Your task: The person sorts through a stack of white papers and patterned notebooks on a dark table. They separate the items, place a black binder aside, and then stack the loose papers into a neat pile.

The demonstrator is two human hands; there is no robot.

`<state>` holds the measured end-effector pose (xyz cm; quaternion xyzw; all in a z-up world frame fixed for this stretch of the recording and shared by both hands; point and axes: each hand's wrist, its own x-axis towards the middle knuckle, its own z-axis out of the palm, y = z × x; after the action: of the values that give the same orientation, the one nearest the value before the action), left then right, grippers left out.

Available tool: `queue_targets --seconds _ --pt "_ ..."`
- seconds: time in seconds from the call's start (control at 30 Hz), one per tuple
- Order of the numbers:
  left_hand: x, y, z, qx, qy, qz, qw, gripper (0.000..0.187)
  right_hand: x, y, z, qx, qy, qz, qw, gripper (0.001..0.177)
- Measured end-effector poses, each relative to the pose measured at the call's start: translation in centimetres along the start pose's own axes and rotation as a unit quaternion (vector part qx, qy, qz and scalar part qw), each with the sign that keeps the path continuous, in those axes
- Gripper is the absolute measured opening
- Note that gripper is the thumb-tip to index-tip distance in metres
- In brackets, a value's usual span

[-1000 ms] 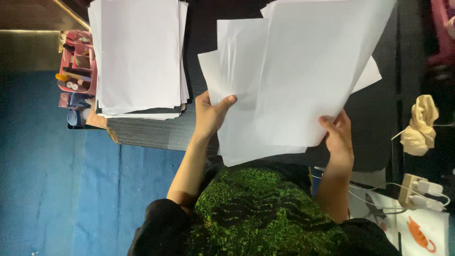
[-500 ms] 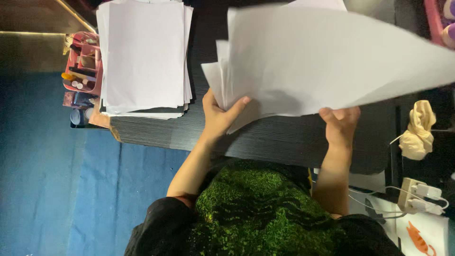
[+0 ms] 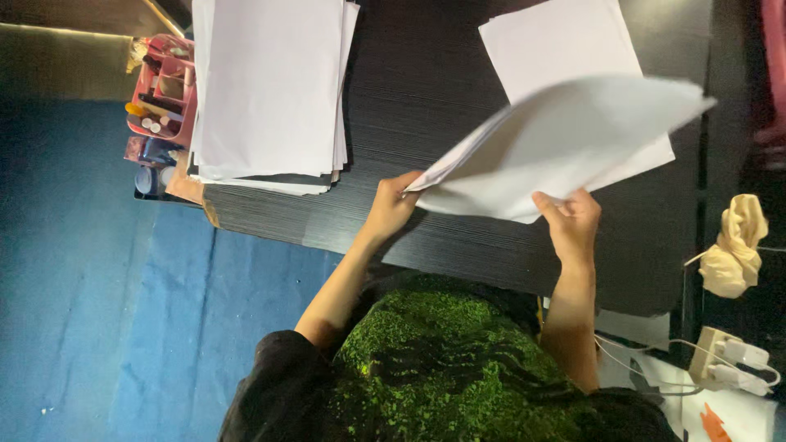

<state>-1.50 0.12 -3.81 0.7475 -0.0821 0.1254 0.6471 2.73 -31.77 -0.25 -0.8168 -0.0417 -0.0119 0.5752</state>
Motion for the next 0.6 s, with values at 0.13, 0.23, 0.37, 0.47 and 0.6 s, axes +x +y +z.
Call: queue_targets --seconds 0.13,0.23,0.37,0.47,0.6 --pt "-2.5 -2.0 -4.0 0.030 0.168 -0.150 0.974 0.032 -0.1 2.5 1.1 0.093 -0.063 -0.017 0.994 0.013" --pt "-2.0 -2.7 -13.0 0.188 0.274 -0.113 0.936 0.029 -0.1 3.2 0.0 0.126 -0.020 0.015 0.992 0.012" --pt "0.5 -4.1 -26.2 0.304 0.331 -0.150 0.881 0.028 0.9 3.4 -2.6 0.084 0.073 0.012 0.994 0.013" --pt "1.6 -6.8 -32.0 0.434 0.294 -0.150 0.839 0.021 1.7 3.3 -4.0 0.073 0.138 0.033 0.987 0.013" --pt "3.1 -8.2 -31.8 0.571 0.271 -0.231 0.740 0.026 2.2 3.8 -5.2 0.024 0.180 0.001 0.983 0.013"
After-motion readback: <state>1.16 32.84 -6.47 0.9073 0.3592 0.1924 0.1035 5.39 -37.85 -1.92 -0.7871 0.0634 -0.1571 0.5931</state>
